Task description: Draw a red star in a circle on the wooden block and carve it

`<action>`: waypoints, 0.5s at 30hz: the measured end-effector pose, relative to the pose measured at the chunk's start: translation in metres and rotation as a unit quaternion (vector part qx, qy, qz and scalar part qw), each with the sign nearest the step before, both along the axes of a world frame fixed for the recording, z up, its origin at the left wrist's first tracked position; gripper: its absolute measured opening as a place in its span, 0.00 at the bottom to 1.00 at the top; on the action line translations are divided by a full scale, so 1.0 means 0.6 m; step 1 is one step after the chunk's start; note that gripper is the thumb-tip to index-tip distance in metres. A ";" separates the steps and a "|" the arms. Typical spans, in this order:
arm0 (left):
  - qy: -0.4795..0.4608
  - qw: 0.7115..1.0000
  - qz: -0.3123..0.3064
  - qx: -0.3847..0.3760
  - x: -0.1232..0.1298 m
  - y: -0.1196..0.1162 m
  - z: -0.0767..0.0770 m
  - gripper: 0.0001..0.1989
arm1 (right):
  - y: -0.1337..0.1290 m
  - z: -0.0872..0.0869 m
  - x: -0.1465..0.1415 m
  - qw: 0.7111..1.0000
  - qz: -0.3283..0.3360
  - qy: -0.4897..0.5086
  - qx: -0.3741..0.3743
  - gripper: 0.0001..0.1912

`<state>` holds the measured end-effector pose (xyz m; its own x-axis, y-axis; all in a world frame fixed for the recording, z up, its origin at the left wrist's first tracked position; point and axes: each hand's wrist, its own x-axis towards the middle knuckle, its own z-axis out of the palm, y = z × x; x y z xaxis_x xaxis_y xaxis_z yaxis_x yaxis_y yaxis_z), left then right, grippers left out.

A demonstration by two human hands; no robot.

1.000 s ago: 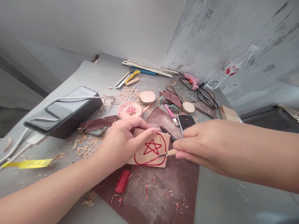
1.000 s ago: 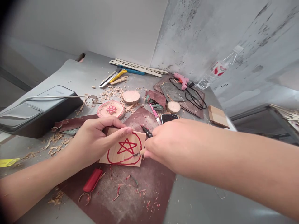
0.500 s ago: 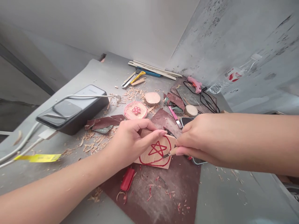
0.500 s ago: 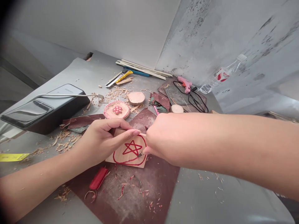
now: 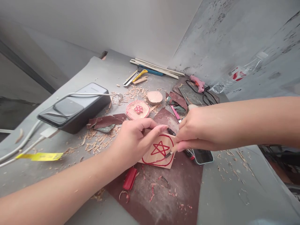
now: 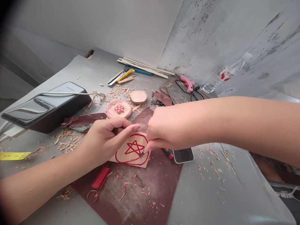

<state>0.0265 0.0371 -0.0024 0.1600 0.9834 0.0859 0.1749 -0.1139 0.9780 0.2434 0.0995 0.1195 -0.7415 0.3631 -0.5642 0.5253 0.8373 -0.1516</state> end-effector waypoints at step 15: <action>-0.007 0.999 0.010 0.043 0.001 0.001 -0.006 0.18 | -0.007 -0.010 -0.003 0.996 -0.067 -0.053 0.008 0.32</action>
